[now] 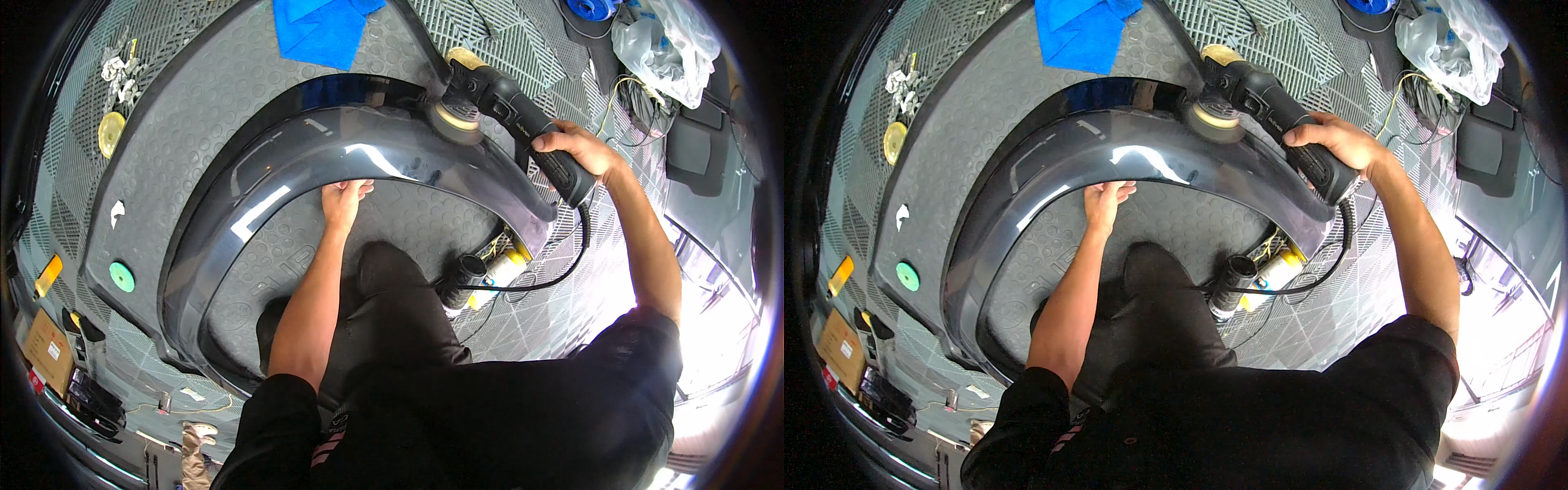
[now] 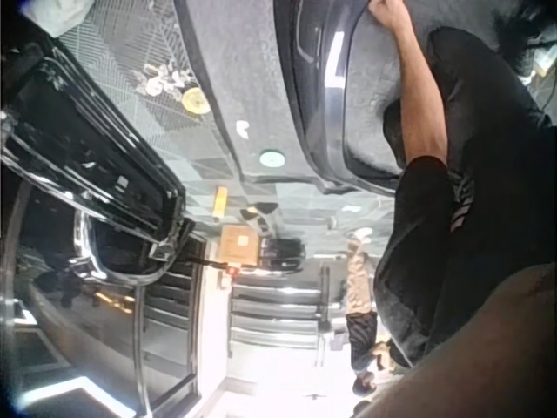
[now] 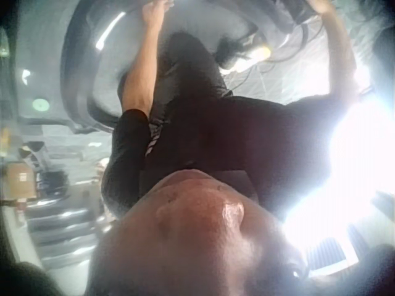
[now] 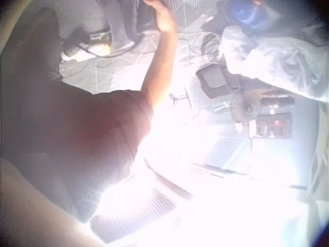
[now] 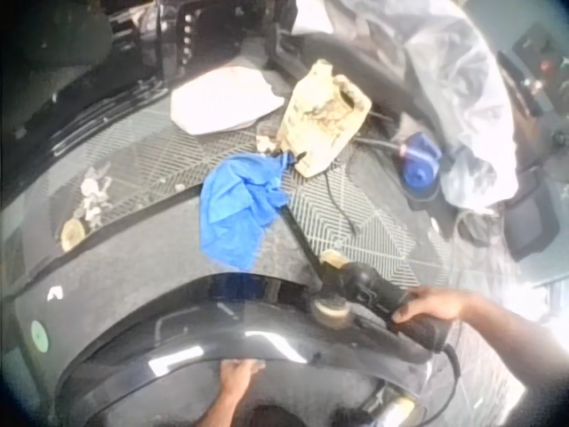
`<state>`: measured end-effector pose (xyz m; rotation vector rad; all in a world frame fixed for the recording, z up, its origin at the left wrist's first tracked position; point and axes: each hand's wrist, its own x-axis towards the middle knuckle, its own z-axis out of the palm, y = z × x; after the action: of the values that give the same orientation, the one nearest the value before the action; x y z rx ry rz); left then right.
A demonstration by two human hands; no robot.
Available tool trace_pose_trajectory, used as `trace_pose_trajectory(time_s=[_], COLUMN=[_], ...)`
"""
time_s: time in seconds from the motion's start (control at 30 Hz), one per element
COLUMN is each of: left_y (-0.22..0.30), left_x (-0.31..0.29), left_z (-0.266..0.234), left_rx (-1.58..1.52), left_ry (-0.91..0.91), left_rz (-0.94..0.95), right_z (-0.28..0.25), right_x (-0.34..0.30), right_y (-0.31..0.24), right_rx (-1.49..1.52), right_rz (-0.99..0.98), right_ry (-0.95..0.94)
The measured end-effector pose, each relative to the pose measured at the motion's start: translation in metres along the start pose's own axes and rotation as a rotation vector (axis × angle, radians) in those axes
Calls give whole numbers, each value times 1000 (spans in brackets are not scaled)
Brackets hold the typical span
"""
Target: The person uses a rotary polisher with a foam pad to buff a detached black car bumper placed on a floor mat. They apply compound from a can, then move the polisher across the bumper surface in overlapping passes, occasionally wiping the surface with a cloth.
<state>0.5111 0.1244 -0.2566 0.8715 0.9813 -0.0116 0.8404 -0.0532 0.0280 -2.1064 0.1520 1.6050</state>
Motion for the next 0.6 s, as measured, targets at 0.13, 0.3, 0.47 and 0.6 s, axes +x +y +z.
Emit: trace_pose_trajectory(time_s=[0.13, 0.3, 0.47, 0.6], left_y=[5, 10, 12, 13], left_x=[-3, -4, -7, -16], left_z=[1, 1, 0, -1], left_rx=[37, 39, 39, 42], left_ry=[-6, -6, -8, -1], left_rz=[-39, -48, -67, -86], right_z=[-10, -15, -24, -24], right_x=[8, 22, 21, 14], right_y=[-9, -18, -22, -18], right_rx=[-27, -23, -55, -108], right_rz=[18, 58, 94, 120], right_ry=[-15, -94, -102, -57])
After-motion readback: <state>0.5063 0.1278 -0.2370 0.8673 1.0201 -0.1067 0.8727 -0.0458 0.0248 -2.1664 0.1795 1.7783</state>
